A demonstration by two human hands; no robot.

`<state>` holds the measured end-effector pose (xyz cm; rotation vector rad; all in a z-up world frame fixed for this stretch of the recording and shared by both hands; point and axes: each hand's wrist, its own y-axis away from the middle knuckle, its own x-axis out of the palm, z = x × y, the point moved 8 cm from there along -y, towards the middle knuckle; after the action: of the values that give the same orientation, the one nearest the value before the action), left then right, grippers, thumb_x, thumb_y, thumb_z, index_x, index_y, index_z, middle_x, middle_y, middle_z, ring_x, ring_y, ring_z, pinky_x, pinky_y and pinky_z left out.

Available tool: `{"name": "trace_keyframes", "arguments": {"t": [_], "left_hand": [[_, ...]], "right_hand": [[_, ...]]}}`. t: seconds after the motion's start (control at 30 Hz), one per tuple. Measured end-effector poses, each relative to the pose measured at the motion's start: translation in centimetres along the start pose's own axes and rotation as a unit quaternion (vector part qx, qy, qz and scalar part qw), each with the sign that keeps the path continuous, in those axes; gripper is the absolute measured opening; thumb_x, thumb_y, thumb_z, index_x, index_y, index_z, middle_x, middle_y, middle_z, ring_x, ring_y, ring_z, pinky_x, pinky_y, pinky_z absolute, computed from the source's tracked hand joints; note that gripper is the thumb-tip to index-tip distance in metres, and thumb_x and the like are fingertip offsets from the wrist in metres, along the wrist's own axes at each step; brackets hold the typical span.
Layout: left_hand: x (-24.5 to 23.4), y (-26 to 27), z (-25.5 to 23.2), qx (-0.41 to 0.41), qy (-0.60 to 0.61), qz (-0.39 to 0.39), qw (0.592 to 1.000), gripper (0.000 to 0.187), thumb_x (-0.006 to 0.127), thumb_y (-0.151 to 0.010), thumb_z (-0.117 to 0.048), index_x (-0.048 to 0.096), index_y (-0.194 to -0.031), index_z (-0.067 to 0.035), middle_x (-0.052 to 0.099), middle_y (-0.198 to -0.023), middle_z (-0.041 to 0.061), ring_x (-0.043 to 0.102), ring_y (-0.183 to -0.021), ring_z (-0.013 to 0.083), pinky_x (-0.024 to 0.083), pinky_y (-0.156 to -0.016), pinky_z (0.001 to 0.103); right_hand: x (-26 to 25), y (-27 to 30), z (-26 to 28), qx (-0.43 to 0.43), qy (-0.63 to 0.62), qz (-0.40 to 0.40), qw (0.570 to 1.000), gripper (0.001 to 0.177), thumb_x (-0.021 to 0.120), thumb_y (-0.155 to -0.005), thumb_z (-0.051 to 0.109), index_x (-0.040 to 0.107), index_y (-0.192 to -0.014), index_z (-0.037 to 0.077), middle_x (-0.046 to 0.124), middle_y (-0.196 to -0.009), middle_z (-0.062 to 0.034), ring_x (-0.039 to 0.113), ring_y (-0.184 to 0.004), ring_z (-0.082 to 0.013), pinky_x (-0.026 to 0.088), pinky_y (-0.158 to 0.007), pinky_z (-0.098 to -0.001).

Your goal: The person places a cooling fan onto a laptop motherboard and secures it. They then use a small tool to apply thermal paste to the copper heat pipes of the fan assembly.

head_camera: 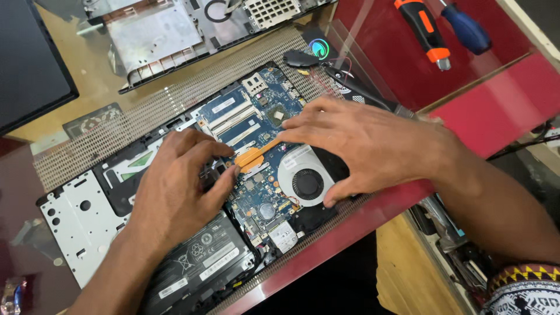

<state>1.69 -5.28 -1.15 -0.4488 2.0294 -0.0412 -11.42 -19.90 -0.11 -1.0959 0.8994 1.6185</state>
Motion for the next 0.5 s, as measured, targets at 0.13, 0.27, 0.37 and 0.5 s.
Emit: {"name": "trace_keyframes", "arguments": {"t": [0.13, 0.27, 0.37, 0.5], "left_hand": [[0.2, -0.1, 0.4, -0.028, -0.013, 0.019, 0.999, 0.030, 0.065, -0.097, -0.034, 0.074, -0.109, -0.008, 0.068, -0.106, 0.014, 0.060, -0.109, 0.0349, 0.048, -0.087, 0.050], [-0.4, -0.2, -0.2, -0.019, 0.010, 0.004, 1.000, 0.026, 0.068, -0.096, -0.028, 0.072, -0.110, -0.006, 0.065, -0.101, 0.012, 0.061, -0.102, 0.0322, 0.048, -0.082, 0.046], [-1.5, -0.1, -2.3, 0.033, -0.004, -0.037, 0.999, 0.026, 0.073, -0.094, -0.023, 0.069, -0.112, -0.004, 0.063, -0.103, 0.015, 0.061, -0.100, 0.0344, 0.050, -0.079, 0.049], [-0.7, 0.4, -6.1, 0.141, -0.032, -0.027, 0.989, 0.029, 0.085, -0.084, -0.021, 0.070, -0.102, -0.004, 0.064, -0.100, 0.014, 0.064, -0.096, 0.0348, 0.050, -0.085, 0.057]], "right_hand": [[0.1, -0.1, 1.0, -0.035, 0.033, -0.007, 0.999, 0.118, 0.099, -0.063, 0.058, 0.040, -0.154, 0.010, 0.048, -0.148, -0.0164, 0.042, -0.136, -0.0372, 0.034, -0.111, -0.0576], [-0.1, -0.3, 1.3, -0.035, 0.035, -0.025, 0.998, 0.107, 0.094, -0.067, 0.050, 0.042, -0.152, 0.011, 0.046, -0.143, -0.0190, 0.043, -0.136, -0.0396, 0.040, -0.109, -0.0569], [-0.3, -0.2, 1.6, -0.034, 0.033, -0.036, 0.998, 0.104, 0.092, -0.065, 0.046, 0.044, -0.150, 0.010, 0.046, -0.140, -0.0187, 0.044, -0.134, -0.0393, 0.044, -0.105, -0.0558], [-0.3, 0.1, 1.0, -0.002, -0.006, -0.031, 0.999, 0.112, 0.098, -0.057, 0.041, 0.045, -0.151, 0.011, 0.046, -0.144, -0.0172, 0.040, -0.137, -0.0406, 0.042, -0.107, -0.0561]]}}
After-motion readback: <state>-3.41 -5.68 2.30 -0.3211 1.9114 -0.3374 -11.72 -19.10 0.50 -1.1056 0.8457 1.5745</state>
